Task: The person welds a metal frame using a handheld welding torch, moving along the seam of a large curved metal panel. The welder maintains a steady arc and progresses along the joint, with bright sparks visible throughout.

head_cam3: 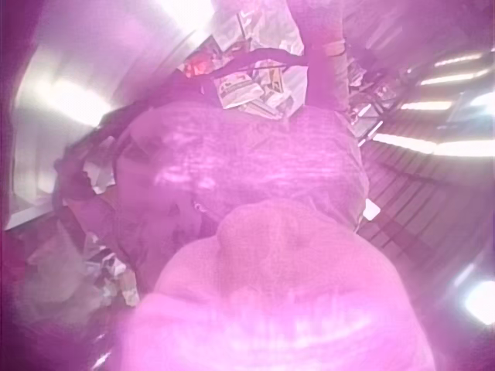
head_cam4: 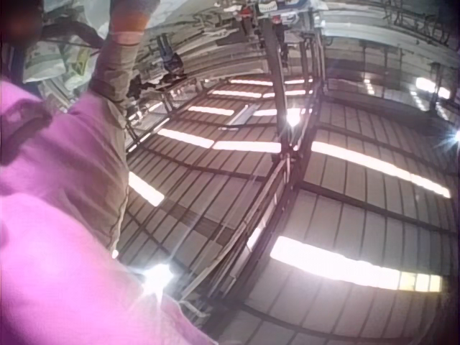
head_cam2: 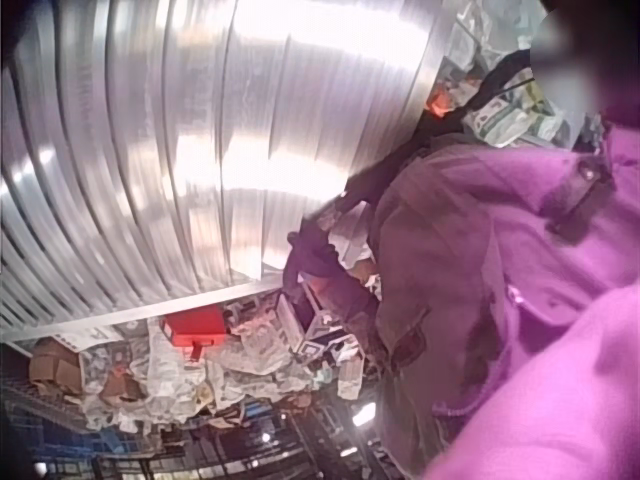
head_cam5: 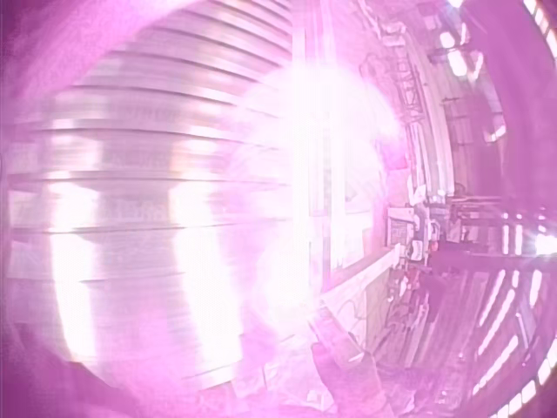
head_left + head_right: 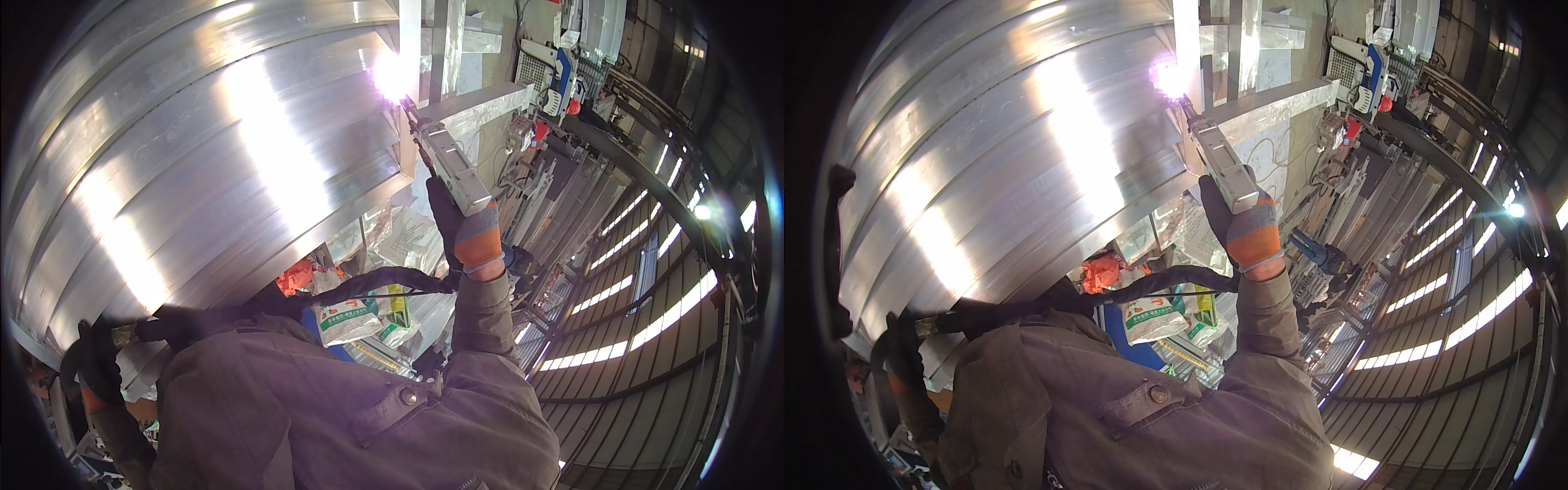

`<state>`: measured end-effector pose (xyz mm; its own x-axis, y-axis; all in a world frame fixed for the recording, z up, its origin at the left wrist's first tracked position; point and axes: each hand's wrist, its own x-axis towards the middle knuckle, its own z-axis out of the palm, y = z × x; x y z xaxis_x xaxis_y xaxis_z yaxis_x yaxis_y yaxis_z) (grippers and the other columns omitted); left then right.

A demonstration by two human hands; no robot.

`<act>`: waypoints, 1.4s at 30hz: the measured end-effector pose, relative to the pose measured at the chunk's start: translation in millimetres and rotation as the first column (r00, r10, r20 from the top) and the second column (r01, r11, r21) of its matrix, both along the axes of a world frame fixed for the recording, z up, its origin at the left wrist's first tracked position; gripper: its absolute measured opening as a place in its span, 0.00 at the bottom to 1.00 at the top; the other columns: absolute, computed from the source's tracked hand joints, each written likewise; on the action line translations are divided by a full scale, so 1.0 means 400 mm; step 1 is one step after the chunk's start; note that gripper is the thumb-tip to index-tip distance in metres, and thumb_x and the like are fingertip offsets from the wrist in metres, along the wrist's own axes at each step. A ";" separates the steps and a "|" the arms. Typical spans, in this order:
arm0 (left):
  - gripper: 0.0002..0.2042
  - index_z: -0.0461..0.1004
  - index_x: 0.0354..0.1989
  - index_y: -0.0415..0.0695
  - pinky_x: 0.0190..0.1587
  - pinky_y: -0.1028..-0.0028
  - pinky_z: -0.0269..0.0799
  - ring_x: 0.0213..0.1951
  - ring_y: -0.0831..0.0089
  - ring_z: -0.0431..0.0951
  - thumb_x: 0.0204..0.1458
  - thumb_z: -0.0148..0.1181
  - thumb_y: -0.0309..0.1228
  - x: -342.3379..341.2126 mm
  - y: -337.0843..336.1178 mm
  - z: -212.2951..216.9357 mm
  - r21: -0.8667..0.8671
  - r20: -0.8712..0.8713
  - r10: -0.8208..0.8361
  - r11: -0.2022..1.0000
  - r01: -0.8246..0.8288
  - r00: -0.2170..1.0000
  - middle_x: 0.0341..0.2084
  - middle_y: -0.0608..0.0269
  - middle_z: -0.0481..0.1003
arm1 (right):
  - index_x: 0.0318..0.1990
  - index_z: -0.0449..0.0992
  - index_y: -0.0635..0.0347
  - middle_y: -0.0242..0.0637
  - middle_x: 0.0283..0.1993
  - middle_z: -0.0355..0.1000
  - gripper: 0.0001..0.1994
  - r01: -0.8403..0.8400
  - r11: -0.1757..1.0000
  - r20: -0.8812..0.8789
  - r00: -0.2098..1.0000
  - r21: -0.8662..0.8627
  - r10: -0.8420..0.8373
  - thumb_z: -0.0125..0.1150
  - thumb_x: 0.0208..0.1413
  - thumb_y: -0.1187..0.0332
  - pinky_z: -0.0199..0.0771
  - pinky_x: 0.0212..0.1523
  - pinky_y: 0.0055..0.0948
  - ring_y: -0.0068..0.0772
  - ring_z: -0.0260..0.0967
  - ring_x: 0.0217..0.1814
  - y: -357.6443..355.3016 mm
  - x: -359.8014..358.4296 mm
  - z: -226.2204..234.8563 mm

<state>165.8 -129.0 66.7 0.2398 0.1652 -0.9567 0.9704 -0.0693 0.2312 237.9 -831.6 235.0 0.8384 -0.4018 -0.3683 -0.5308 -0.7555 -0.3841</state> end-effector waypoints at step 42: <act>0.26 0.82 0.46 0.51 0.29 0.75 0.65 0.27 0.79 0.72 0.80 0.50 0.60 0.007 -0.013 -0.020 -0.024 0.019 -0.007 1.000 0.007 1.000 0.29 0.71 0.76 | 0.50 0.84 0.62 0.45 0.36 0.87 0.13 -0.030 0.998 -0.010 1.000 -0.048 0.030 0.78 0.70 0.62 0.83 0.35 0.41 0.40 0.88 0.36 0.018 -0.001 0.018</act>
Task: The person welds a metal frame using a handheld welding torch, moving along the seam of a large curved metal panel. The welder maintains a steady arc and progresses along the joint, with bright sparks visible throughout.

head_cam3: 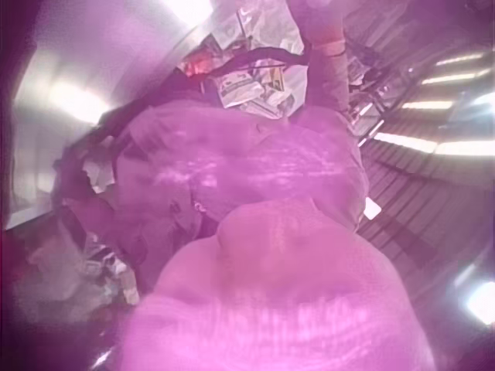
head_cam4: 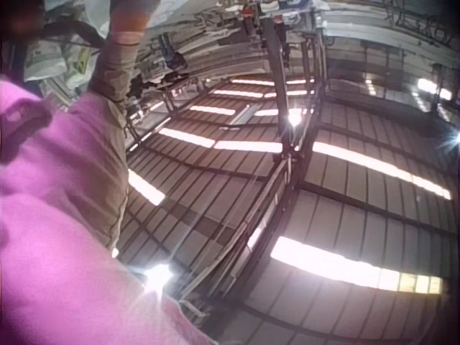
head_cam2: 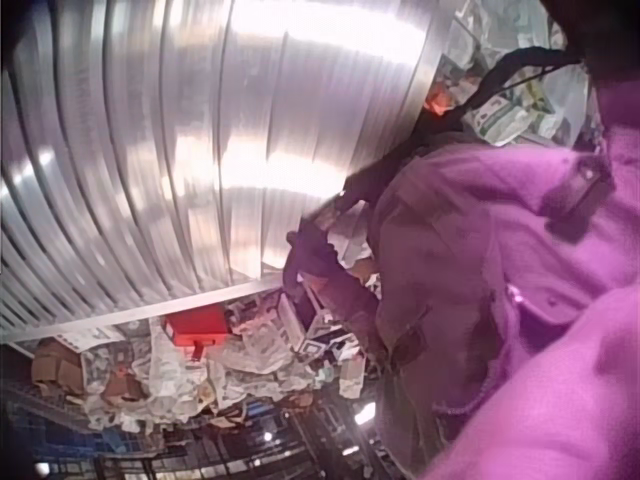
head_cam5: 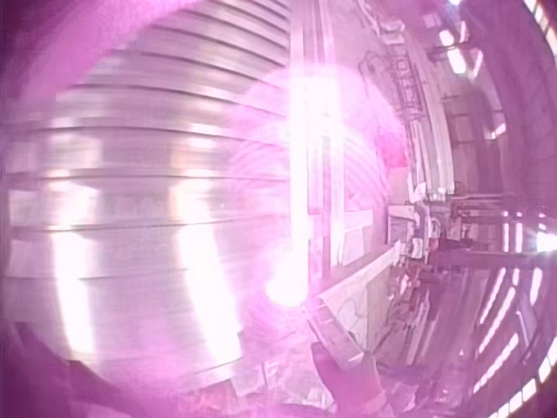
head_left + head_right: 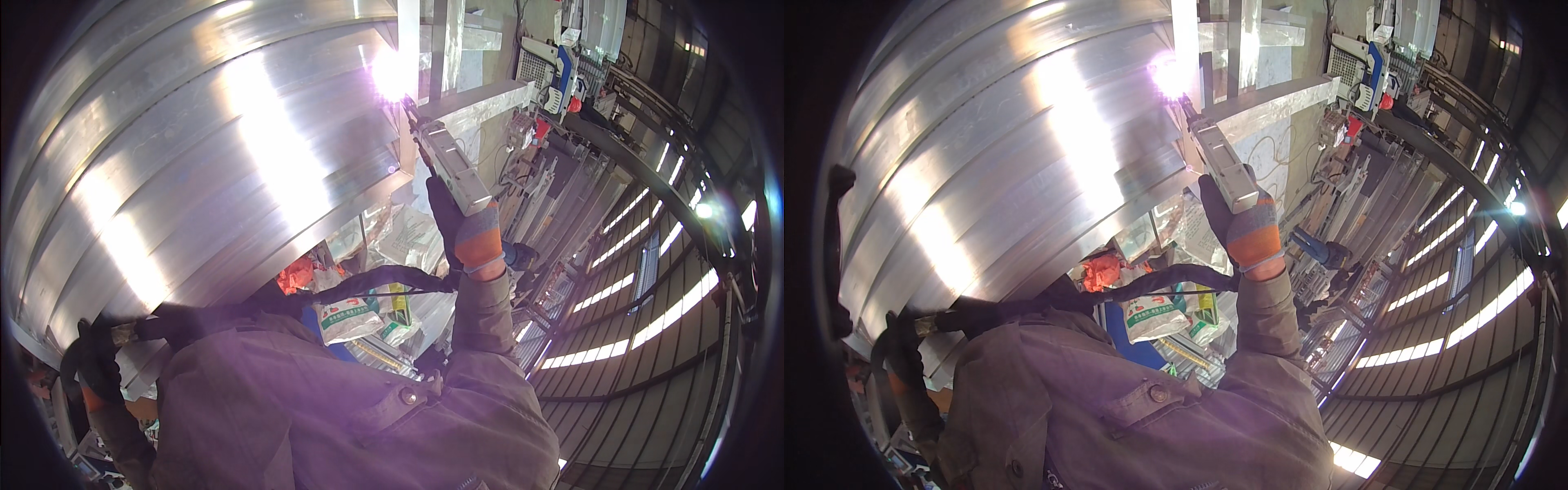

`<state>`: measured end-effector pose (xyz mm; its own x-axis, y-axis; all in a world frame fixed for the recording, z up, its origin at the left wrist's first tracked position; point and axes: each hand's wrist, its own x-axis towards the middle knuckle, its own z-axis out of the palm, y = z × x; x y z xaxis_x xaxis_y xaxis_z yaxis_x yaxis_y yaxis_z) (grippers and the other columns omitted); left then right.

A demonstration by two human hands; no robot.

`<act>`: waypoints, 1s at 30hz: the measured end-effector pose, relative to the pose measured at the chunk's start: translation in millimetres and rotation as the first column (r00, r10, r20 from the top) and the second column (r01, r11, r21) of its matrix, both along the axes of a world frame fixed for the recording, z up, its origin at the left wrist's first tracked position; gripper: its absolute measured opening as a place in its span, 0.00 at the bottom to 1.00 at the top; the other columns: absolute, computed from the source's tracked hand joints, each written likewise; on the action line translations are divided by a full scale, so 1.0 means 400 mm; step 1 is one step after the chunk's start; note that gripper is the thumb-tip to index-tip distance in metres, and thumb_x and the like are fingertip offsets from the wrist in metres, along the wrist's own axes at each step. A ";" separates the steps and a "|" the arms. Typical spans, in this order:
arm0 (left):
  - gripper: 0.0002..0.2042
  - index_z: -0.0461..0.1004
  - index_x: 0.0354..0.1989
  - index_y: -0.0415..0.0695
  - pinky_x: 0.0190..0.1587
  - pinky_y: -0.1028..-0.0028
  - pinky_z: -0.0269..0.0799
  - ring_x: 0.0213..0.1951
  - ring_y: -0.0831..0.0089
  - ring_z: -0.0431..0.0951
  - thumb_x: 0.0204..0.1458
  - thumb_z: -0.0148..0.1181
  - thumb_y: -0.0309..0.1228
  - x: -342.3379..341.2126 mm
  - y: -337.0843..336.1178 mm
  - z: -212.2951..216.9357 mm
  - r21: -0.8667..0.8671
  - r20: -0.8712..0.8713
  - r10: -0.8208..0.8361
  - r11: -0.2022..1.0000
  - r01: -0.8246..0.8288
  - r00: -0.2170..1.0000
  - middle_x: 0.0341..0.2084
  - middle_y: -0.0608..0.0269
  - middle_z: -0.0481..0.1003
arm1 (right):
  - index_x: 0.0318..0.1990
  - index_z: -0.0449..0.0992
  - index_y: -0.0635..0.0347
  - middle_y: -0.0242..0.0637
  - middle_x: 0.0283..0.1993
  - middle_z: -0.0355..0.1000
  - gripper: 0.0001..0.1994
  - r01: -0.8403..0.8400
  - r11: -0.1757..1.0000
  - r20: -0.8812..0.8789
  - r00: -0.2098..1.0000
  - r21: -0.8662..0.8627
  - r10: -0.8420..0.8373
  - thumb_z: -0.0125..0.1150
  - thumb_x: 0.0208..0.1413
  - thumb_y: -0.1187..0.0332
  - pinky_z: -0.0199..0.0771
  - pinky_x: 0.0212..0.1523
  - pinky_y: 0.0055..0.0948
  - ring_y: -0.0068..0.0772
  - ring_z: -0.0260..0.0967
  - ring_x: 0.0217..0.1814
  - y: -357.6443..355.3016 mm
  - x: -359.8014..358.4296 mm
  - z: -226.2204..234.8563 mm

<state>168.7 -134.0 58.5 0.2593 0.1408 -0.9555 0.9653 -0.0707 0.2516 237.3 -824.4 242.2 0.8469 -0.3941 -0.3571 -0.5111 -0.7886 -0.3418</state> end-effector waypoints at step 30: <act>0.27 0.83 0.49 0.49 0.32 0.75 0.70 0.30 0.77 0.76 0.80 0.49 0.59 -0.012 0.003 -0.004 0.011 0.013 0.000 1.000 0.000 1.000 0.33 0.68 0.79 | 0.52 0.86 0.64 0.49 0.41 0.89 0.14 -0.005 0.999 0.044 0.999 0.042 0.003 0.78 0.69 0.63 0.87 0.40 0.42 0.49 0.91 0.42 -0.032 -0.026 -0.026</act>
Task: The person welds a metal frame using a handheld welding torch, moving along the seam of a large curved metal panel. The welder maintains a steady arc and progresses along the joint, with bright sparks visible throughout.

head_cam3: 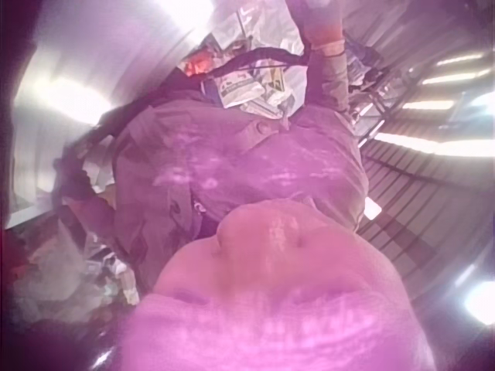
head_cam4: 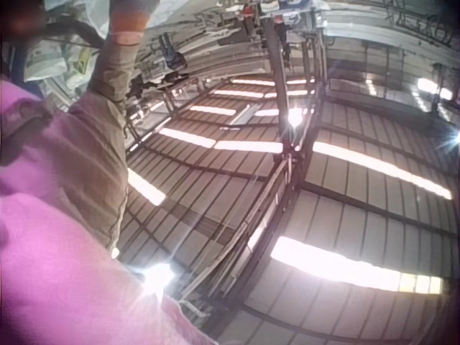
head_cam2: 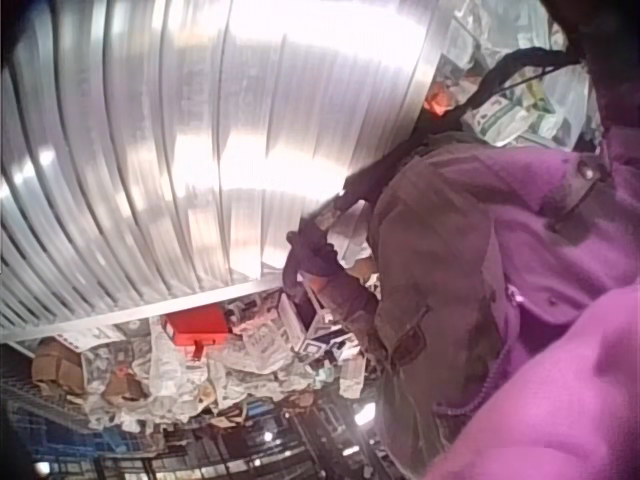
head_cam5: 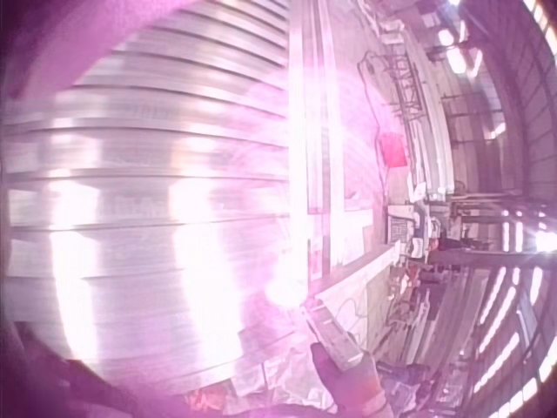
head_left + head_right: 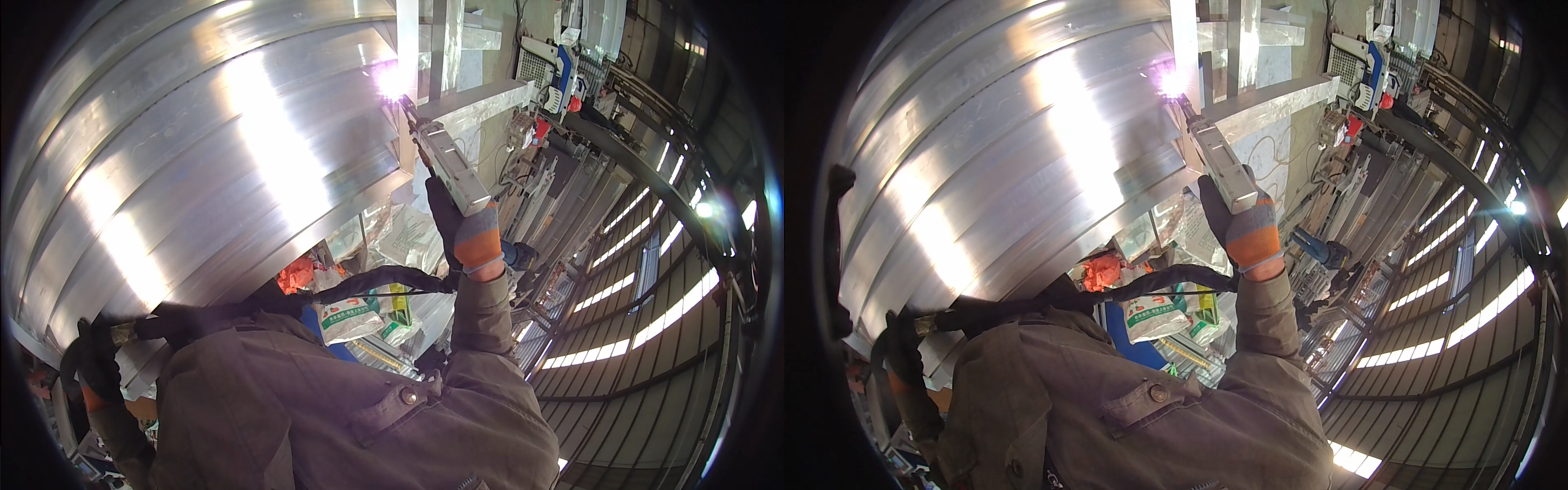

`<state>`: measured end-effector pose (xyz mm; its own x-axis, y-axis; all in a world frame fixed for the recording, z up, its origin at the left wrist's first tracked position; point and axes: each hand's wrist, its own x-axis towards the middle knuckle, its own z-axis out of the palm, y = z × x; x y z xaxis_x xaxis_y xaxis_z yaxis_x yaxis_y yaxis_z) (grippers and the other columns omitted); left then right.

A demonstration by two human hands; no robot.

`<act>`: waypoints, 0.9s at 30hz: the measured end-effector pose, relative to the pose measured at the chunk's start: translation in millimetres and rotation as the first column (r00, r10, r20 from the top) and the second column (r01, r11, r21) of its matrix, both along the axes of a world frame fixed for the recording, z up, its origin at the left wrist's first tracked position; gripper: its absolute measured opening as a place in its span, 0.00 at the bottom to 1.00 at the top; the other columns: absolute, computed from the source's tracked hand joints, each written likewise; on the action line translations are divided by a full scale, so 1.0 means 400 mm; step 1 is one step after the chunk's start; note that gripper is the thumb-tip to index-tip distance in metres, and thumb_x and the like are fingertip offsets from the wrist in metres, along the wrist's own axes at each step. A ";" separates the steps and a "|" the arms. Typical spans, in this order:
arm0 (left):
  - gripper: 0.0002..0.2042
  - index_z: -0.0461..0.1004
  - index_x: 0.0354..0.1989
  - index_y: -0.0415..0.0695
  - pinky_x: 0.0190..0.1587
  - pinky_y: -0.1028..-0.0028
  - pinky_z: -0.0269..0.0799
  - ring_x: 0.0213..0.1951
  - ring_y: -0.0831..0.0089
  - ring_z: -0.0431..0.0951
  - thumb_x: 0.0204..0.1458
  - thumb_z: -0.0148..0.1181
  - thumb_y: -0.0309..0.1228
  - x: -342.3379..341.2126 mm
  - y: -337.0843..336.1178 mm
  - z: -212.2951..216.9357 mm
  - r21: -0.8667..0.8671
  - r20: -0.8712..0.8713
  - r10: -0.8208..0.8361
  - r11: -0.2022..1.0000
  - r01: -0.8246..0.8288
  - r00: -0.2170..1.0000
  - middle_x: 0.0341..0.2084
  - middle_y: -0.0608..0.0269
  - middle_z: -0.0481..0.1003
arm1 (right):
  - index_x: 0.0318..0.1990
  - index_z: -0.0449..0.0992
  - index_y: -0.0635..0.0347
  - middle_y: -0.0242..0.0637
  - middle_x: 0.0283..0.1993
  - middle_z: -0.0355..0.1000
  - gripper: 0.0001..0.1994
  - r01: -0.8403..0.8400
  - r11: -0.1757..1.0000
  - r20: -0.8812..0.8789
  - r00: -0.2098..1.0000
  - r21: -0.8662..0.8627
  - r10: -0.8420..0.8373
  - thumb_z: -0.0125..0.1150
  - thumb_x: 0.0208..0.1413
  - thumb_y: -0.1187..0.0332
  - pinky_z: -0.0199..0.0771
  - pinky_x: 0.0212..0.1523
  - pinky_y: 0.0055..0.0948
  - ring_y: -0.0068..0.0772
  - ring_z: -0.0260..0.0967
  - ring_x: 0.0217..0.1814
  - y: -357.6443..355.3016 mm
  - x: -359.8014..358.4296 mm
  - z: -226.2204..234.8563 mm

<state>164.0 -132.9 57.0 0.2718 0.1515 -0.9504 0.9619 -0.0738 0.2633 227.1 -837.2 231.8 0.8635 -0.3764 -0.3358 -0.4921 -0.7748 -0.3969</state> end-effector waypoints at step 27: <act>0.27 0.84 0.52 0.47 0.35 0.75 0.74 0.33 0.76 0.79 0.81 0.48 0.58 -0.006 -0.013 -0.015 -0.031 -0.036 0.005 1.000 -0.007 0.999 0.36 0.66 0.81 | 0.52 0.86 0.63 0.49 0.40 0.89 0.15 -0.053 0.995 -0.065 0.997 -0.083 0.047 0.77 0.69 0.61 0.88 0.40 0.44 0.51 0.91 0.42 0.002 -0.006 0.012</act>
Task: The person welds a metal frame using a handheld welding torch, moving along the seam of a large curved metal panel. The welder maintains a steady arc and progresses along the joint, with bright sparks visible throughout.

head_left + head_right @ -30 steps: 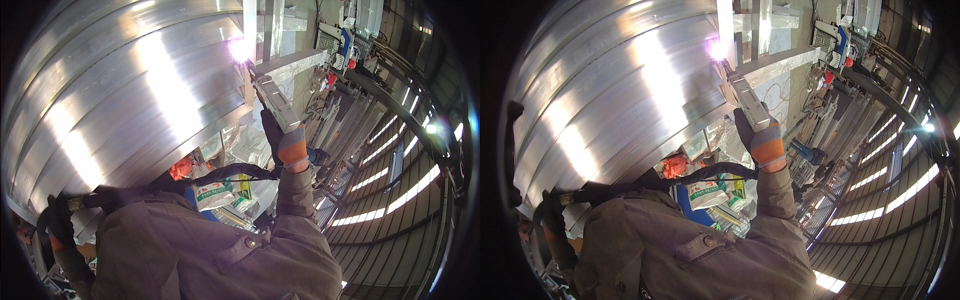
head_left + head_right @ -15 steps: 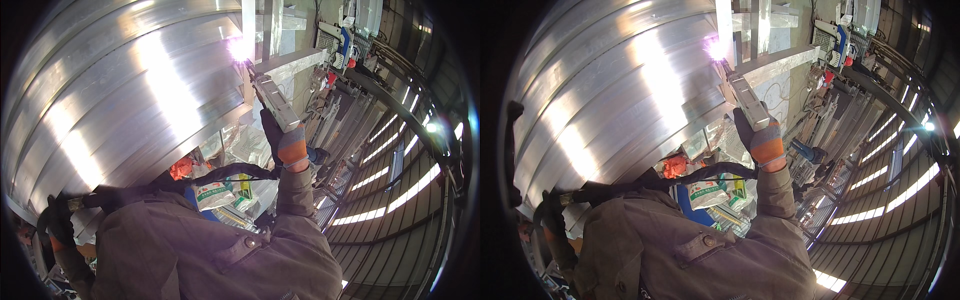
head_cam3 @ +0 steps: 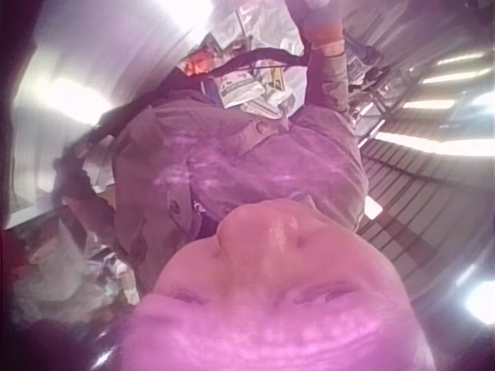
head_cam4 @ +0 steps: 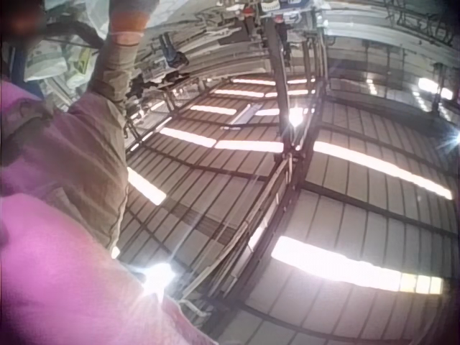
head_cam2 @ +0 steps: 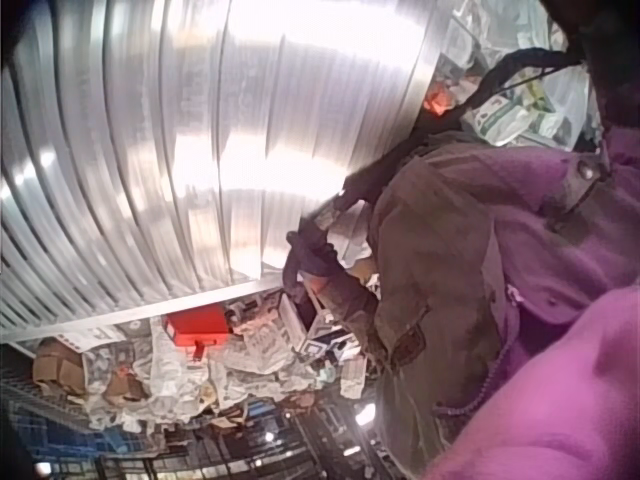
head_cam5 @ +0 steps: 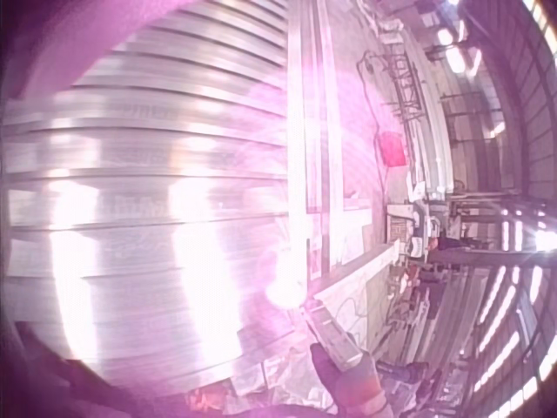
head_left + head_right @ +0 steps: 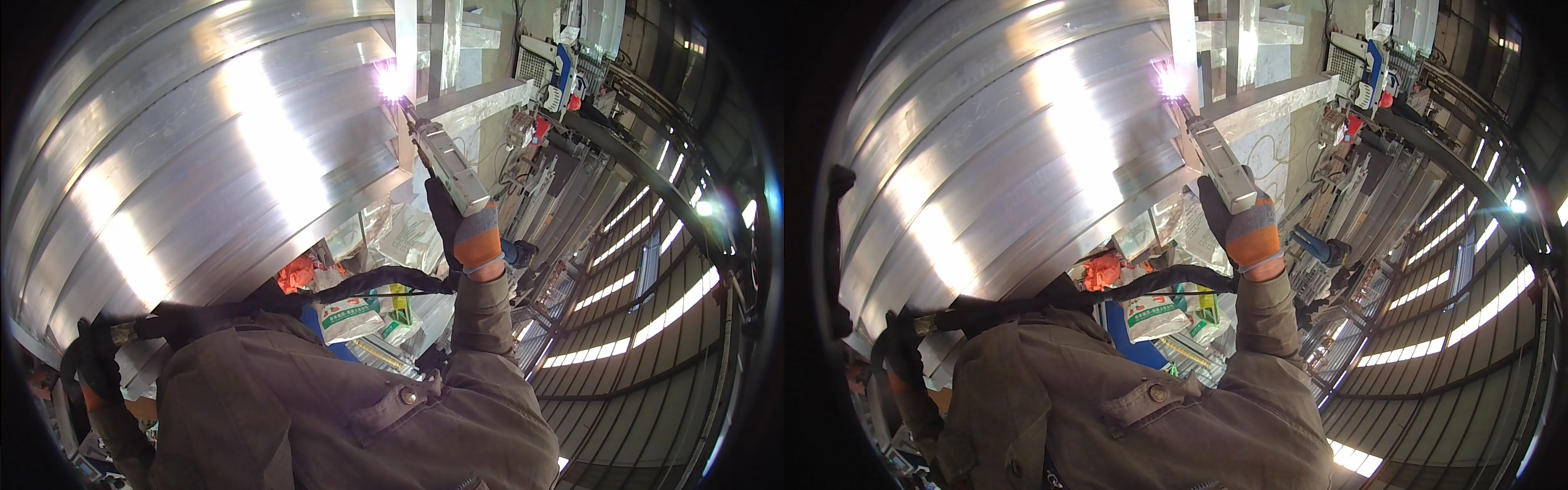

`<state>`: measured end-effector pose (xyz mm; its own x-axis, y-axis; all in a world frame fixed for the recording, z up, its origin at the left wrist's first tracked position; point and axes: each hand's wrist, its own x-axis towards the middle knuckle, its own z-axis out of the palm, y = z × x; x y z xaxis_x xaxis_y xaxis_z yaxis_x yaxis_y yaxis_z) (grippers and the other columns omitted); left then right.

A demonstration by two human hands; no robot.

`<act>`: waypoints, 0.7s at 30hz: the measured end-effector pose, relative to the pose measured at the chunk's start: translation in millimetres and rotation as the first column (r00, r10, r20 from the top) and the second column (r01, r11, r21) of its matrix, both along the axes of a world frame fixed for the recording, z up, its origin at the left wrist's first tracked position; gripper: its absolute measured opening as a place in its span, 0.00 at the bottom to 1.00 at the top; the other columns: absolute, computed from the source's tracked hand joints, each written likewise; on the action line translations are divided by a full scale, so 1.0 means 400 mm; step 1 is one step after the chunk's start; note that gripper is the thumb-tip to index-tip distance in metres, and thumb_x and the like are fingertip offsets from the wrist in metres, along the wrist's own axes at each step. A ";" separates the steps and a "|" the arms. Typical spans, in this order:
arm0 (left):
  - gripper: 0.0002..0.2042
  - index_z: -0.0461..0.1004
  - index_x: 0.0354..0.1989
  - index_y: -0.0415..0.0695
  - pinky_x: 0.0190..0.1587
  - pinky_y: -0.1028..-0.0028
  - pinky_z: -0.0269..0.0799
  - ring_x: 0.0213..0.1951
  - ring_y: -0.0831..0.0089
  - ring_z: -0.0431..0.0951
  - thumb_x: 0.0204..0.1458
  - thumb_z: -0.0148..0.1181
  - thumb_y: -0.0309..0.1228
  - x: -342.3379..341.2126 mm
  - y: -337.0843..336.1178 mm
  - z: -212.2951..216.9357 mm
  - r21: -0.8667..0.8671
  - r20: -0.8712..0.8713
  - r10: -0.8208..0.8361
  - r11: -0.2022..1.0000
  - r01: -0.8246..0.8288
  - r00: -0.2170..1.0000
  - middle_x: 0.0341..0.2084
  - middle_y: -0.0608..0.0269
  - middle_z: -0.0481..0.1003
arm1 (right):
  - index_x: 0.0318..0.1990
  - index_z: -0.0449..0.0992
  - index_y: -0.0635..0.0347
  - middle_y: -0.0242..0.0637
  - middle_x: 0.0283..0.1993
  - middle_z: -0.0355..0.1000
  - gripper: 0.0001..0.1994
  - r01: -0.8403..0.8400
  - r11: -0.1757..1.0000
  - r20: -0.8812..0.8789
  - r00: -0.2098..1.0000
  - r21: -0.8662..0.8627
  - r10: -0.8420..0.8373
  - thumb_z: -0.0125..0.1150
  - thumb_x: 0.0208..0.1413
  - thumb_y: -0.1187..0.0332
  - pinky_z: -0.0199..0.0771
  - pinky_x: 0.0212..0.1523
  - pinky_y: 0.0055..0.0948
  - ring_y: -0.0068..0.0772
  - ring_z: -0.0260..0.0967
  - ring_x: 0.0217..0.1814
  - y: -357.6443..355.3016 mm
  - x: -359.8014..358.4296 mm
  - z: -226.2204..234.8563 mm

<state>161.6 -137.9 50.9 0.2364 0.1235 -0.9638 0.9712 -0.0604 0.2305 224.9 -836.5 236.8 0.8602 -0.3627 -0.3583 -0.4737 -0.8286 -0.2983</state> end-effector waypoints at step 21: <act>0.28 0.85 0.55 0.46 0.37 0.75 0.77 0.35 0.75 0.82 0.82 0.48 0.58 -0.010 0.009 -0.004 -0.002 0.012 -0.009 1.000 0.009 1.000 0.38 0.64 0.83 | 0.52 0.85 0.63 0.50 0.42 0.89 0.15 0.068 0.997 0.017 0.997 0.037 -0.069 0.78 0.69 0.60 0.88 0.42 0.43 0.51 0.91 0.44 0.001 -0.009 0.002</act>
<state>157.7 -134.2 49.4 0.2493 0.1199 -0.9610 0.9677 -0.0683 0.2425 221.1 -836.3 237.7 0.8405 -0.4078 -0.3568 -0.5229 -0.7829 -0.3372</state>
